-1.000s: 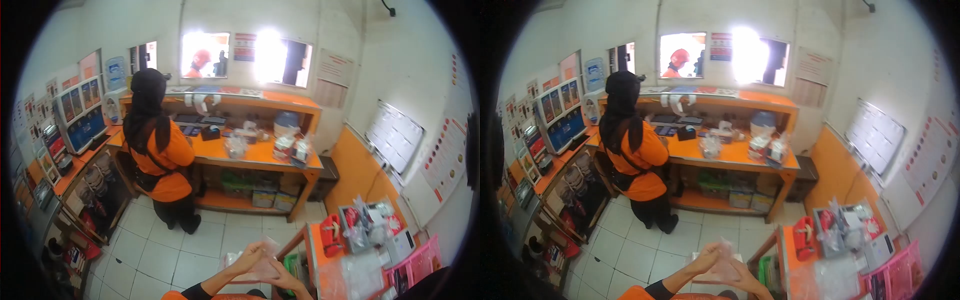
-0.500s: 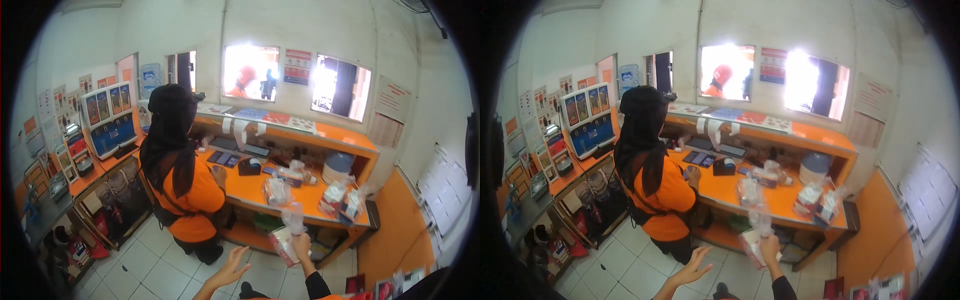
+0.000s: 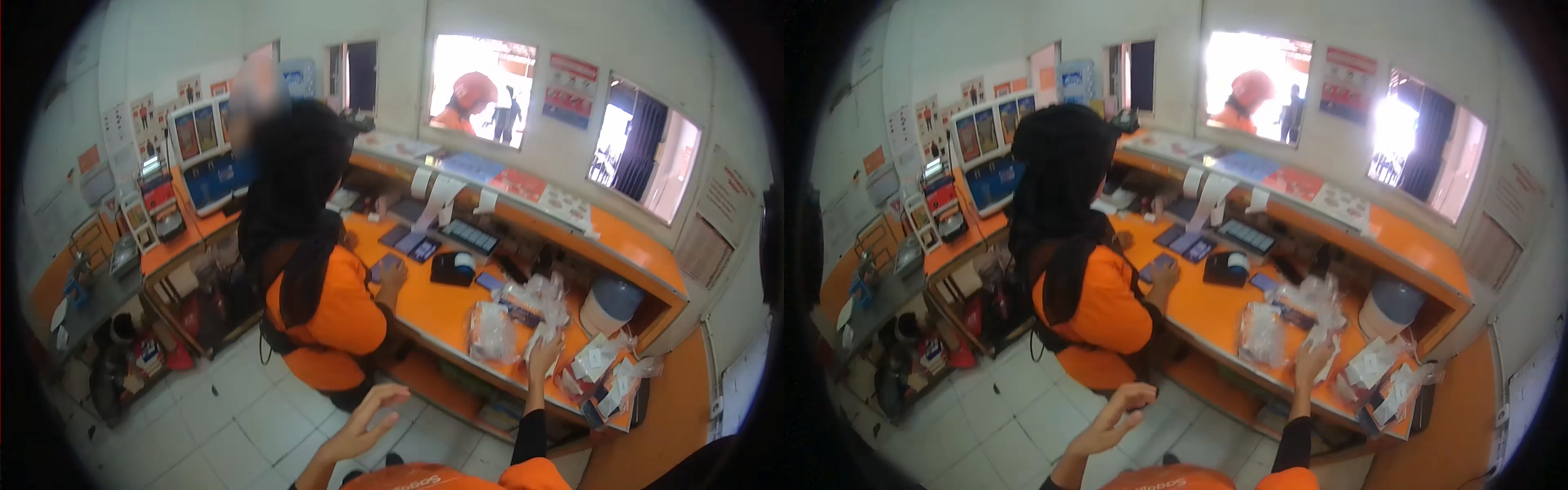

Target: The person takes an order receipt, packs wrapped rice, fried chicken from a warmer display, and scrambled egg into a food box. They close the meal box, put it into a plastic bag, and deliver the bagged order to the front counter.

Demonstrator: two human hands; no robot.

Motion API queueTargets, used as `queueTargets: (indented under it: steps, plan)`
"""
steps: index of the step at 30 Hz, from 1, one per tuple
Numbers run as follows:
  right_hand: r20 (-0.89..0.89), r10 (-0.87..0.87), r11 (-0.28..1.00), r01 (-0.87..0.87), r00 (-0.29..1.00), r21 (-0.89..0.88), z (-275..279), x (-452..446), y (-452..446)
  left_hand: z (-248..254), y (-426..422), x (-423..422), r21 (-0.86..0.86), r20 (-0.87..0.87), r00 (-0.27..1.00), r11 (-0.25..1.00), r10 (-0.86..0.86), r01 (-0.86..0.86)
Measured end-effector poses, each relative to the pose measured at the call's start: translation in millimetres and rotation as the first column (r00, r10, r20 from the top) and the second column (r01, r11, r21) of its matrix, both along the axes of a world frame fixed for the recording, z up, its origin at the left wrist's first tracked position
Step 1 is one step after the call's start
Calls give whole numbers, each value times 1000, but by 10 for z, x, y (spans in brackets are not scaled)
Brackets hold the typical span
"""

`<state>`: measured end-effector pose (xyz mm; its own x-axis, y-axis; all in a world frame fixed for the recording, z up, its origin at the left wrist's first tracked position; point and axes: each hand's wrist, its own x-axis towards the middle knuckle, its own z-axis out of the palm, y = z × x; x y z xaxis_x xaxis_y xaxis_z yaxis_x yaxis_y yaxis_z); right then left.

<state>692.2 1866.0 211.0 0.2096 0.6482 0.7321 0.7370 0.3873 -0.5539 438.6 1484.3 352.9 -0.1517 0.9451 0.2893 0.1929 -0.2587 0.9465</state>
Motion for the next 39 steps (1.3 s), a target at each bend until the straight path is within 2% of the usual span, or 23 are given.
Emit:
queueTargets:
  steps: [1,2,5,9,10,12,13,14,16,17,19,22,23,25,27,28,30,31,33,34,36,38,39]
  plan:
    - [-40,97,993,-99,994,-63,-73,-53,23,188,30,6,105,34,999,994,-41,37]
    - [-85,187,973,-197,979,-123,-72,-122,4,386,52,-5,170,-54,996,982,-68,76]
    - [-83,382,918,-388,920,-79,153,-428,-197,1011,202,-18,405,-218,962,881,-165,243]
    - [18,476,876,-472,879,-96,309,-755,-186,1584,398,188,577,-532,846,718,-32,390]
    - [15,487,868,-482,873,-119,305,-783,-186,1644,369,242,565,-502,863,738,-49,370]
    - [-18,506,847,-501,862,-177,445,-918,-322,1778,347,270,188,-920,385,771,-80,609]
    - [-57,521,829,-521,852,-204,492,-979,-360,1824,349,277,182,-917,387,768,-93,614]
    - [-33,549,824,-547,835,-145,491,-1022,-369,1875,344,274,10,-918,293,723,-267,690]
    - [-91,550,805,-556,830,-206,466,-1080,-356,1822,348,268,-170,-897,152,643,-414,747]
    - [-140,555,774,-571,820,-273,454,-1109,-352,1587,308,317,165,-923,366,738,-118,654]
    - [-144,540,798,-558,829,-227,383,-1159,-333,1395,232,317,485,-831,525,705,187,517]
    - [25,549,825,-537,836,-178,138,-1079,-70,1341,215,17,509,-860,289,741,420,439]
    - [27,577,805,-563,816,-186,46,-1096,-25,1345,225,-117,554,-829,243,681,503,480]
    - [30,604,789,-592,797,-162,14,-1177,84,1308,235,-376,617,-787,350,655,508,436]
    - [-68,663,693,-646,745,-319,115,-1225,136,1063,221,-539,667,-637,649,720,416,192]
    - [-72,651,709,-639,756,-297,125,-1225,248,845,237,-610,659,-539,728,750,424,52]
    - [-29,767,589,-722,641,-362,139,-1284,501,421,333,-736,586,-345,823,789,450,-186]
    - [-31,766,595,-726,642,-345,151,-1297,613,285,429,-691,597,-353,819,783,451,-174]
    - [41,794,496,-608,606,-620,158,-1299,869,77,650,-579,394,74,945,861,319,-321]
    - [-27,850,351,-605,526,-715,51,-1315,1086,10,759,-576,382,-4,970,897,242,-222]
    - [74,905,300,-508,418,-807,-148,-1234,1330,-1,875,-478,312,186,982,950,-37,-24]
    - [101,961,213,-460,257,-862,-97,-1131,1402,-101,1002,-337,529,447,804,841,-392,116]
    - [110,961,221,-466,253,-857,-166,-1095,1473,81,1185,-271,537,437,809,836,-393,116]
